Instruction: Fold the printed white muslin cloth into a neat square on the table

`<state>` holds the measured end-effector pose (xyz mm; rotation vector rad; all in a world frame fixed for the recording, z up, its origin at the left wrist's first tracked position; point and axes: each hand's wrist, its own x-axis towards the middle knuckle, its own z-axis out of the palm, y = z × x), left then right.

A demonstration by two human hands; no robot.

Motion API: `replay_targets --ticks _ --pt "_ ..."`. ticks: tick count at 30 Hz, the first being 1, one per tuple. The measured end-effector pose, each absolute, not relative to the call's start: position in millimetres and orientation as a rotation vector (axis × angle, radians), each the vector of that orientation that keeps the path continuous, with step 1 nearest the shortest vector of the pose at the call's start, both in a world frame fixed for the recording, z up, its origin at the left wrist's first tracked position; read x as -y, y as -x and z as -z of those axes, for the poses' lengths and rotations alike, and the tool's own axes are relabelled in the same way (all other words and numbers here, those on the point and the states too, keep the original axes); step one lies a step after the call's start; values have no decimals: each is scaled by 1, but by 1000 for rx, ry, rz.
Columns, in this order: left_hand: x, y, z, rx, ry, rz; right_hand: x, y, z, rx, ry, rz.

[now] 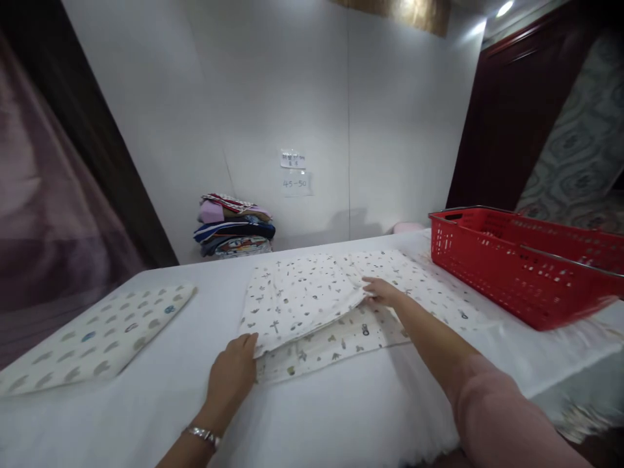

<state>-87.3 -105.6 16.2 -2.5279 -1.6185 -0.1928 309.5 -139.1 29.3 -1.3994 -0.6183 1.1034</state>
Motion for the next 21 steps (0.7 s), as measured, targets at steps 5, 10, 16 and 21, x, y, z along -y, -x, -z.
replay_targets --ticks 5,10,16,21 --pt "122 22 -39 1419 2671 256 158 -395 -110 597 1292 -736" --pt "143 -27 -32 1225 2851 253 232 -473 -111 419 1500 -419" --pt "150 -24 -4 1131 2955 158 316 -492 -34 156 1832 -543" --pt "148 -18 -14 1155 2932 202 341 -501 -17 107 1895 -620"
